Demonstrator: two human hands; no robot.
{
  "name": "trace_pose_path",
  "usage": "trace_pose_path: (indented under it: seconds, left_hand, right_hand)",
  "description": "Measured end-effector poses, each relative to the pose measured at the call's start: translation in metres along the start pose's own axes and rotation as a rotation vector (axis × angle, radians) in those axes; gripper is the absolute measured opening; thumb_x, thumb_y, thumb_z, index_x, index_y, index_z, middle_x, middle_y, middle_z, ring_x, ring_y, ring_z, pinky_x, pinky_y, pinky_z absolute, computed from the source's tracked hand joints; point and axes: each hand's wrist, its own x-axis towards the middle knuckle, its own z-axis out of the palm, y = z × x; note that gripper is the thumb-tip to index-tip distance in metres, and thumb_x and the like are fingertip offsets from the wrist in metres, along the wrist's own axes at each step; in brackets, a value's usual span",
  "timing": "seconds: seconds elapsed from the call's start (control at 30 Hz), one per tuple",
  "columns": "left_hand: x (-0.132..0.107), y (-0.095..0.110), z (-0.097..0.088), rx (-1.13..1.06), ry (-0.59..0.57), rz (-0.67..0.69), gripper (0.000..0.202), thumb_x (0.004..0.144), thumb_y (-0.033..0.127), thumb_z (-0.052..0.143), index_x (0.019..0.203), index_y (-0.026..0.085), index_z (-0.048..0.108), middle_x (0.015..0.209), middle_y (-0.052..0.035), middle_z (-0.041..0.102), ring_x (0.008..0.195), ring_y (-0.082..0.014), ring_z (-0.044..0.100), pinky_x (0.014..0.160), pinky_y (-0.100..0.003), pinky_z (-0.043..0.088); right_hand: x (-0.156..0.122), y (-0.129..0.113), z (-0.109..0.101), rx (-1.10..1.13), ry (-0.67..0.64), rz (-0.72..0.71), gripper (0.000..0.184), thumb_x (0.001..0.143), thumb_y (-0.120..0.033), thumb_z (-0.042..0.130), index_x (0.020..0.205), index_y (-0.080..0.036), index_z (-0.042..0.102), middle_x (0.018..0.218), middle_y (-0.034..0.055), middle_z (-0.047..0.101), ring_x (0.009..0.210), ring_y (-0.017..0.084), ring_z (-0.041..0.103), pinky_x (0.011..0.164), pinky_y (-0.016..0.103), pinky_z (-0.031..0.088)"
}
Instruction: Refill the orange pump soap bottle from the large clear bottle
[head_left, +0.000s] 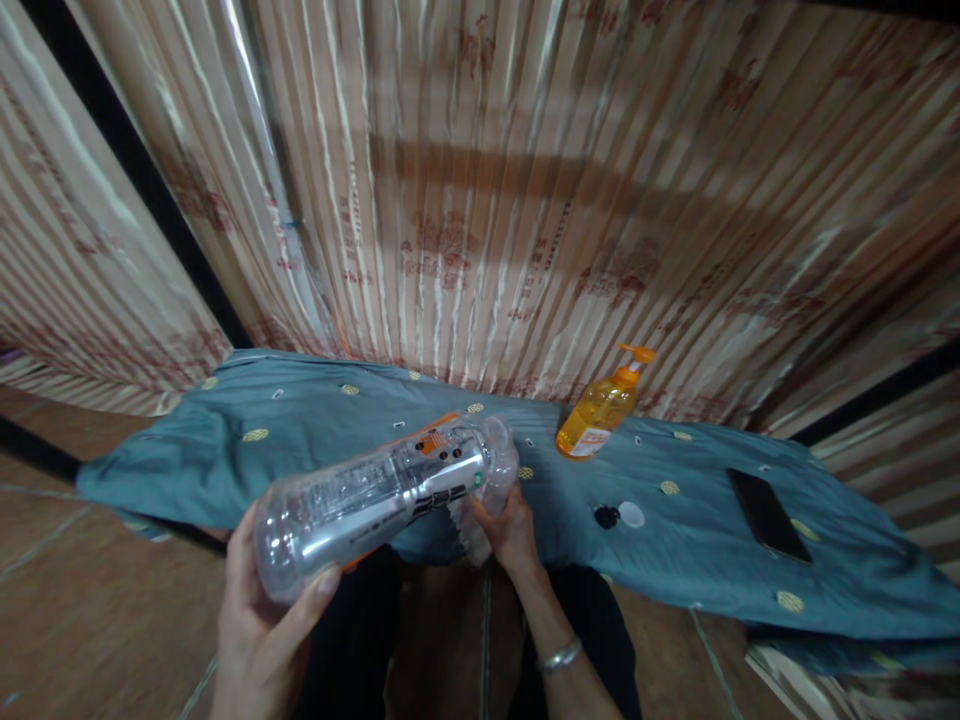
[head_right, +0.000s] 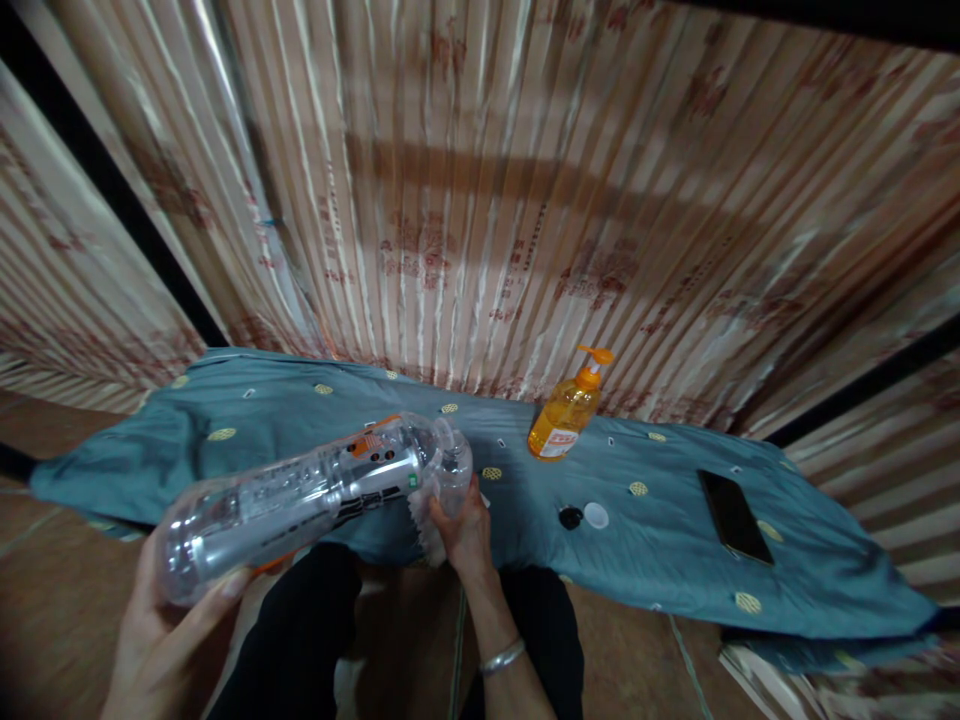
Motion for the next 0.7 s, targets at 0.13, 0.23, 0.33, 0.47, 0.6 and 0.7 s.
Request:
trace_pose_path:
  seconds: [0.13, 0.23, 0.33, 0.47, 0.6, 0.7]
  left_hand:
    - [-0.001, 0.009, 0.002, -0.022, 0.032, -0.043, 0.113, 0.059, 0.066, 0.100, 0.158, 0.030, 0.058, 0.166, -0.0109, 0.059, 0.158, -0.0470, 0.047, 0.137, -0.064, 0.027]
    - [-0.002, 0.011, 0.005, -0.025, 0.039, -0.049, 0.113, 0.058, 0.066, 0.100, 0.157, 0.030, 0.059, 0.165, -0.0103, 0.059, 0.158, -0.0458, 0.047, 0.136, -0.062, 0.029]
    - [-0.002, 0.012, 0.006, -0.041, 0.030, -0.051, 0.113, 0.058, 0.066, 0.100, 0.157, 0.030, 0.059, 0.164, -0.0101, 0.060, 0.157, -0.0455, 0.049, 0.135, -0.062, 0.031]
    - [-0.003, 0.014, 0.006, -0.007, 0.040, -0.023, 0.111, 0.057, 0.069, 0.100, 0.154, 0.030, 0.062, 0.161, -0.0095, 0.062, 0.154, -0.0449, 0.051, 0.136, -0.063, 0.031]
    - [-0.003, 0.014, 0.006, -0.012, 0.040, -0.038, 0.112, 0.057, 0.070, 0.100, 0.155, 0.029, 0.061, 0.162, -0.0103, 0.062, 0.155, -0.0457, 0.050, 0.136, -0.065, 0.028]
    - [-0.003, 0.013, 0.007, -0.044, 0.028, -0.039, 0.114, 0.057, 0.069, 0.101, 0.156, 0.030, 0.060, 0.163, -0.0107, 0.061, 0.156, -0.0472, 0.049, 0.136, -0.066, 0.028]
  right_hand:
    - [0.000, 0.001, 0.000, 0.006, -0.001, 0.005, 0.054, 0.077, -0.041, 0.080, 0.125, -0.020, 0.070, 0.102, 0.0099, 0.088, 0.095, 0.035, 0.087, 0.082, 0.043, 0.072]
    - [0.000, 0.004, 0.002, 0.020, -0.009, 0.009, 0.053, 0.077, -0.040, 0.080, 0.125, -0.021, 0.069, 0.102, 0.0089, 0.088, 0.093, 0.034, 0.087, 0.081, 0.041, 0.071]
    - [0.001, 0.006, 0.002, 0.004, -0.021, 0.001, 0.052, 0.078, -0.042, 0.079, 0.125, -0.022, 0.069, 0.100, 0.0092, 0.087, 0.093, 0.035, 0.087, 0.080, 0.042, 0.072]
    - [0.003, 0.010, 0.001, -0.026, -0.023, -0.033, 0.052, 0.079, -0.043, 0.079, 0.126, -0.022, 0.070, 0.101, 0.0101, 0.087, 0.094, 0.036, 0.087, 0.080, 0.044, 0.072]
    - [0.003, 0.012, 0.001, -0.020, -0.031, -0.049, 0.057, 0.080, -0.044, 0.080, 0.131, -0.020, 0.068, 0.106, 0.0118, 0.086, 0.099, 0.036, 0.086, 0.083, 0.044, 0.072]
    - [0.002, 0.011, 0.001, 0.016, -0.039, -0.035, 0.056, 0.080, -0.046, 0.079, 0.129, -0.021, 0.068, 0.105, 0.0112, 0.087, 0.097, 0.036, 0.086, 0.083, 0.044, 0.072]
